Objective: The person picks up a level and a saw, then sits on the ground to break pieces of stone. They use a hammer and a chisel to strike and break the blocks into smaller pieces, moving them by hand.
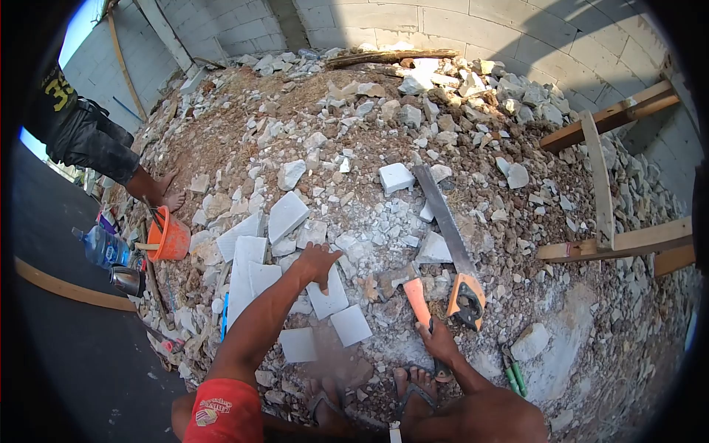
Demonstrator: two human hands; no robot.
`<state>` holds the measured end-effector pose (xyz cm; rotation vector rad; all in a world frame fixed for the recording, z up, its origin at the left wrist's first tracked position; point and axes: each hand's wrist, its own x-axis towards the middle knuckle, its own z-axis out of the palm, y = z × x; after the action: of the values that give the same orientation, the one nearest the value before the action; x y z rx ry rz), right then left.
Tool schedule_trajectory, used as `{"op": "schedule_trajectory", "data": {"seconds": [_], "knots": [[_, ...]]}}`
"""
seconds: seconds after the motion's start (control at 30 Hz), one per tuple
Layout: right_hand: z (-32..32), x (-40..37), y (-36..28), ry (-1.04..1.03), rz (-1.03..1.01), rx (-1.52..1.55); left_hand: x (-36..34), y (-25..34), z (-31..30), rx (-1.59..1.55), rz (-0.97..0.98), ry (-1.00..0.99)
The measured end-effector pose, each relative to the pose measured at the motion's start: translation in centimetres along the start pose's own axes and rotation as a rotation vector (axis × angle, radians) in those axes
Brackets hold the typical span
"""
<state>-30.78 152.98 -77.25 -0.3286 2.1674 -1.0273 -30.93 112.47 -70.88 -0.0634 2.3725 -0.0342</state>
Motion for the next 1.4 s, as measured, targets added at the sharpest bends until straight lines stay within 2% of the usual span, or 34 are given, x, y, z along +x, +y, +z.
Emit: {"op": "schedule_trajectory", "data": {"seconds": [0.03,0.1,0.13,0.2,0.23,0.3,0.33,0.4,0.43,0.53,0.57,0.63,0.67,0.8,0.87,0.9,0.97,1.0,1.07,1.13,1.2,1.3,1.37,1.4], "knots": [[0.2,0.0,0.1,0.002,-0.009,-0.015,-0.2,-0.9,-0.8,0.012,0.006,-0.004],[0.1,-0.1,-0.2,-0.006,0.013,-0.009,-0.6,-3.8,-2.0,-0.272,0.039,-0.215],[0.0,-0.1,-0.2,-0.018,0.029,-0.017,-1.5,-5.2,-2.4,-0.268,0.037,-0.216],[0.2,0.0,0.0,0.01,0.002,-0.015,-4.6,-7.5,-4.3,-0.543,0.036,-0.039],[0.4,-0.1,0.3,0.035,-0.02,-0.019,-5.9,-8.1,-5.2,-0.666,-0.047,0.013],[0.8,0.2,1.6,-0.021,0.012,0.035,-6.9,-8.9,-4.7,-1.035,-0.027,0.166],[0.8,0.7,2.1,-0.046,0.02,0.058,-6.6,-8.6,-4.1,-1.041,-0.032,0.177],[0.1,0.5,1.0,-0.127,0.073,0.165,-4.4,-7.3,-0.8,-0.918,-0.084,0.446],[-0.3,0.4,0.2,-0.177,0.12,0.249,-3.5,-6.5,0.4,-0.922,-0.084,0.453],[-0.4,0.3,0.0,-0.174,0.152,0.242,-1.6,-3.1,4.0,-1.178,-0.124,0.706],[-0.1,0.2,0.5,-0.171,0.166,0.238,-0.7,-2.5,4.8,-1.188,-0.118,0.696],[0.5,0.6,1.4,-0.118,0.106,0.219,1.4,-1.6,6.4,-1.407,-0.073,0.834],[0.5,0.6,1.5,-0.115,0.098,0.213,0.6,-0.5,4.9,-1.321,-0.155,0.839],[0.9,0.8,2.2,-0.098,0.051,0.214,-0.1,-0.9,3.2,-1.268,-0.125,0.86],[1.1,0.8,2.2,-0.109,0.05,0.197,-1.7,-1.2,2.5,-0.978,-0.184,0.71],[0.9,0.2,1.1,-0.115,0.053,0.201,-2.0,-1.1,3.0,-0.976,-0.188,0.703],[-0.9,-1.1,-5.0,0.033,-0.098,-0.093,-2.0,-0.9,3.8,-0.796,-0.189,0.637],[-1.5,-0.8,-7.0,0.034,-0.099,-0.094,-1.3,-1.0,4.6,-0.789,-0.182,0.604],[-2.3,0.3,-10.4,0.057,-0.231,-0.135,-1.1,-1.3,4.8,-0.773,-0.159,0.655],[-3.4,1.8,-13.4,0.037,-0.26,-0.151,-1.3,-1.0,4.6,-0.765,-0.14,0.708],[-4.0,2.8,-16.0,0.02,-0.297,-0.163,-2.3,-0.9,3.3,-0.66,-0.145,0.558],[-3.2,3.7,-18.1,0.101,-0.415,-0.14,-2.3,-0.4,2.9,-0.615,-0.16,0.551],[-1.5,5.0,-17.4,0.231,-0.548,-0.166,-2.2,-0.2,2.8,-0.591,-0.163,0.559],[-0.6,5.6,-16.4,0.216,-0.545,-0.167,-2.1,-0.1,2.7,-0.58,-0.175,0.551]]}}
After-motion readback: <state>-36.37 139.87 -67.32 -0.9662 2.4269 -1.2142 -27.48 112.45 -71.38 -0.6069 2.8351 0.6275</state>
